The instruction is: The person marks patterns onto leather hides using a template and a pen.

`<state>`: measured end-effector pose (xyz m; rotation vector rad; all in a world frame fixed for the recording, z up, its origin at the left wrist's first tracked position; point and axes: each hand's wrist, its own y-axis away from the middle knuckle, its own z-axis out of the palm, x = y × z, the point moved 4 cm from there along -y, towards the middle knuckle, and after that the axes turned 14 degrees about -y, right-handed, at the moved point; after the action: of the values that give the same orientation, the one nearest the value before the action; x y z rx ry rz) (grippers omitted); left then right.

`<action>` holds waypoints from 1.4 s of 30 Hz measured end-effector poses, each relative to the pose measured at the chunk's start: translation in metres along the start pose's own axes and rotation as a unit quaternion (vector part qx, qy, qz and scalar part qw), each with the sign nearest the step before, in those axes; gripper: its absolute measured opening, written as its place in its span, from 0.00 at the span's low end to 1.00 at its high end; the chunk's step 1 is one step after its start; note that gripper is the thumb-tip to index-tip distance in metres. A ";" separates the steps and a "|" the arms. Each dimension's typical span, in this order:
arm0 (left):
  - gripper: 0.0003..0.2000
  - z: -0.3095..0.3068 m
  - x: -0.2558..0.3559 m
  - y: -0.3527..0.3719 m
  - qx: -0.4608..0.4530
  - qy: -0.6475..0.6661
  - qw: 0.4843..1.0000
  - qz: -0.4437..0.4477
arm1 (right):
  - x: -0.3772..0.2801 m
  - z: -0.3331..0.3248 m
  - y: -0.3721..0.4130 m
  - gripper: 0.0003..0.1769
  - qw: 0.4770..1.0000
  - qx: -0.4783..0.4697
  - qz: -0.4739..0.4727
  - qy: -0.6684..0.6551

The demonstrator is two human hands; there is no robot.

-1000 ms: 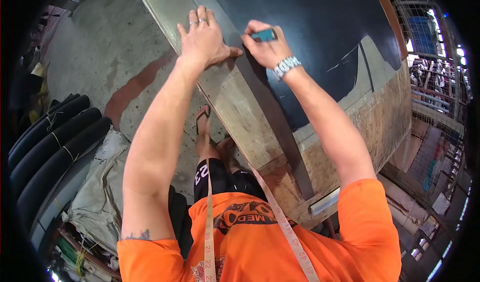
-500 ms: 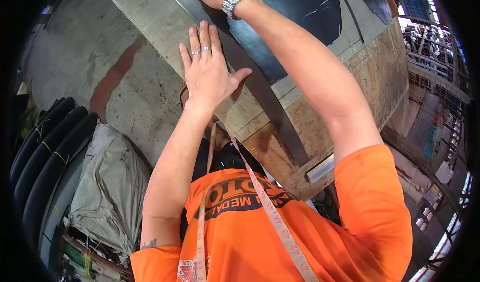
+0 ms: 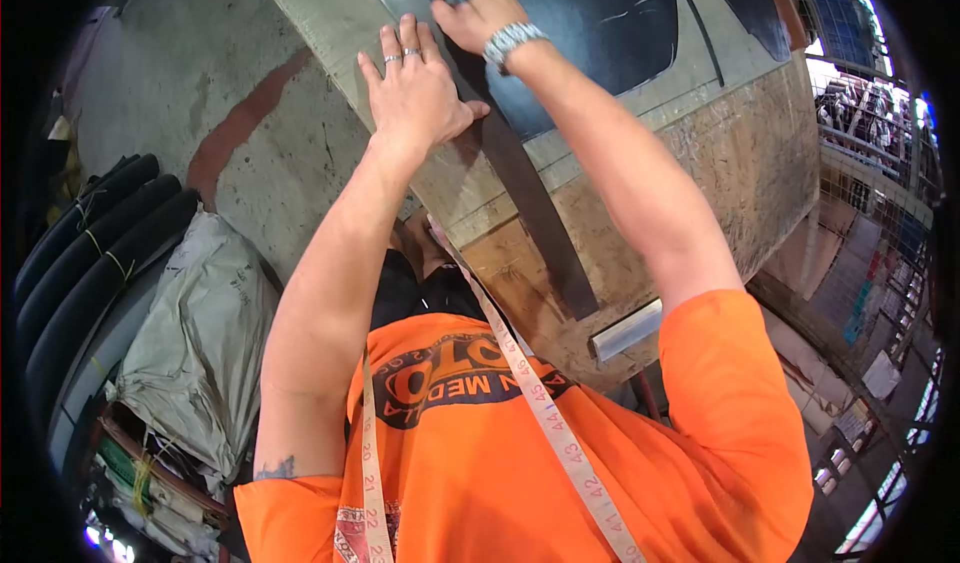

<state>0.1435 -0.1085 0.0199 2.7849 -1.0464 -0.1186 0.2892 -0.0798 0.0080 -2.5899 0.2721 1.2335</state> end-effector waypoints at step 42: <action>0.68 -0.012 0.025 0.019 -0.135 -0.026 0.990 -0.020 | -0.031 -0.109 0.260 0.09 0.989 -0.014 0.143 -0.033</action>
<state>0.1516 -0.1373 0.0346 2.5707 -0.9101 -0.3143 0.2774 -0.3588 0.0586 -2.5933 0.6348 1.4206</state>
